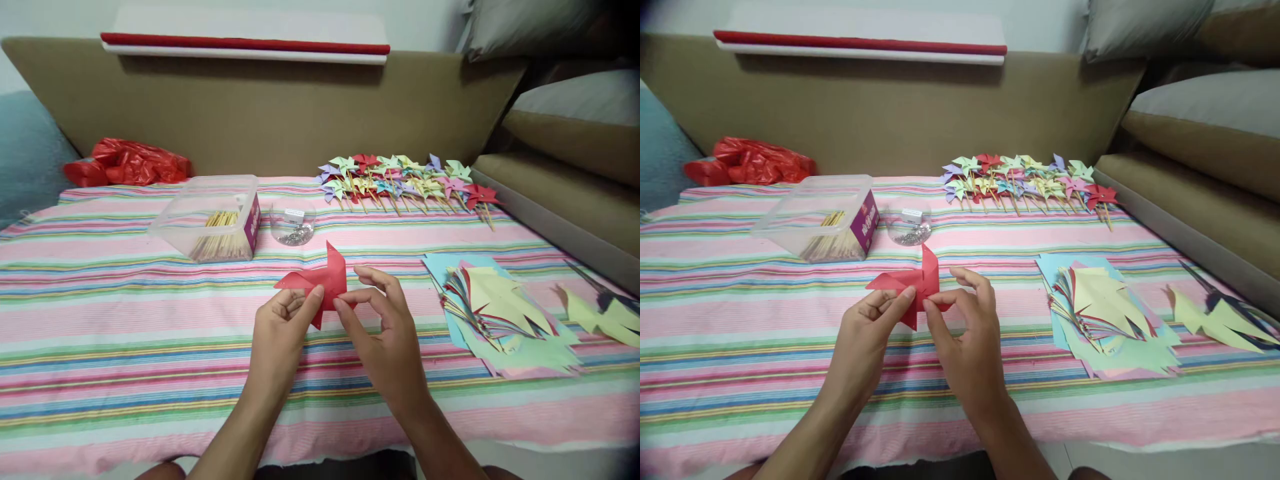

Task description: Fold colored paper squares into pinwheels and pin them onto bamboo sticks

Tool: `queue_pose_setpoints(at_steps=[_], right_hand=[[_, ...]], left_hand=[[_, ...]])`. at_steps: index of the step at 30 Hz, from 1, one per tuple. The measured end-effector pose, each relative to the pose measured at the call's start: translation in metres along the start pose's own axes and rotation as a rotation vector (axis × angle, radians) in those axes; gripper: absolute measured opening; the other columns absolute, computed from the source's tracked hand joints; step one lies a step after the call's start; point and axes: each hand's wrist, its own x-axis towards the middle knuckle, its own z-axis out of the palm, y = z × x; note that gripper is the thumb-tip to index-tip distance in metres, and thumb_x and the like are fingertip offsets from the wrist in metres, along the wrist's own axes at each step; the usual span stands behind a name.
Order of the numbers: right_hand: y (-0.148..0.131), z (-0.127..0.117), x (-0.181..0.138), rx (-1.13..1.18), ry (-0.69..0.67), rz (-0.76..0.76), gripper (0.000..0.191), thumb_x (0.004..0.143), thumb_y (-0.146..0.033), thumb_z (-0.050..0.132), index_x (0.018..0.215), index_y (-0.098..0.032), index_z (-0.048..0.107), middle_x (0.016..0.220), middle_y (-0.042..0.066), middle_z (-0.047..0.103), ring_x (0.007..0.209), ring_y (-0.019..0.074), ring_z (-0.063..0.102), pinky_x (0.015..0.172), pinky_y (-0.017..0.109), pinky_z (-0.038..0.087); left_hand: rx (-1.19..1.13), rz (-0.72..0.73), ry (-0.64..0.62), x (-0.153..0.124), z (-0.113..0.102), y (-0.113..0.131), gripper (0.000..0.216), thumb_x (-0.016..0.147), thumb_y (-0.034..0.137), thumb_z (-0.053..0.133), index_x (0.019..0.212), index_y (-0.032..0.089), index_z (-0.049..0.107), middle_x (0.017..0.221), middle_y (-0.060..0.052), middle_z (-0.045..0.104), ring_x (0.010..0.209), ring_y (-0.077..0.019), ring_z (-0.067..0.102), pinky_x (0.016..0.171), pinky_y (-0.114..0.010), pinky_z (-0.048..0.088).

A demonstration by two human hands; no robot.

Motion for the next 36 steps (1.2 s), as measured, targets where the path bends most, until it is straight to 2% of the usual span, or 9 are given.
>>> queue_pose_setpoints(at_steps=[11, 18, 25, 31, 36], right_hand=[[0.0019, 0.0031, -0.001, 0.055, 0.034, 0.078, 0.006, 0.087, -0.029, 0.068, 0.084, -0.024, 0.07, 0.119, 0.007, 0.057, 0.125, 0.0251, 0.053, 0.105, 0.046, 0.044], [0.0055, 0.0073, -0.0009, 0.155, 0.069, 0.143, 0.005, 0.085, -0.029, 0.07, 0.085, -0.024, 0.068, 0.119, 0.007, 0.057, 0.127, 0.0266, 0.052, 0.105, 0.049, 0.046], [0.0048, 0.0073, -0.001, 0.162, 0.069, 0.159, 0.006, 0.085, -0.029, 0.069, 0.085, -0.024, 0.065, 0.118, 0.007, 0.057, 0.128, 0.0261, 0.05, 0.105, 0.048, 0.045], [0.0056, 0.0079, -0.0011, 0.13, 0.058, 0.112, 0.005, 0.086, -0.026, 0.068, 0.084, -0.024, 0.064, 0.112, 0.007, 0.058, 0.127, 0.026, 0.051, 0.101, 0.046, 0.046], [0.0034, 0.0075, 0.0, 0.02, 0.069, -0.059, 0.005, 0.087, -0.023, 0.068, 0.09, -0.023, 0.064, 0.111, 0.007, 0.058, 0.125, 0.0248, 0.051, 0.103, 0.044, 0.043]], left_hand=[[0.024, 0.006, -0.018, -0.0028, 0.0014, 0.0008, 0.026, 0.081, 0.035, 0.078, 0.068, 0.015, 0.067, 0.064, 0.002, 0.063, 0.065, -0.0099, 0.054, 0.063, -0.02, 0.044], [0.029, 0.022, -0.034, -0.0034, 0.0027, 0.0036, 0.02, 0.08, 0.034, 0.079, 0.074, 0.016, 0.073, 0.071, 0.0, 0.07, 0.069, -0.01, 0.059, 0.064, -0.018, 0.047], [-0.002, 0.024, -0.016, -0.004, 0.0042, -0.0005, 0.024, 0.077, 0.032, 0.082, 0.067, 0.016, 0.068, 0.065, 0.002, 0.065, 0.065, -0.0095, 0.057, 0.061, -0.018, 0.047], [0.057, 0.022, 0.0, -0.004, 0.0043, -0.0015, 0.027, 0.079, 0.037, 0.079, 0.069, 0.016, 0.067, 0.065, 0.001, 0.061, 0.065, -0.0103, 0.053, 0.06, -0.02, 0.044], [0.06, 0.044, 0.009, -0.0032, 0.0046, 0.0003, 0.032, 0.081, 0.04, 0.076, 0.067, 0.016, 0.061, 0.064, 0.003, 0.056, 0.065, -0.0109, 0.05, 0.061, -0.022, 0.042]])
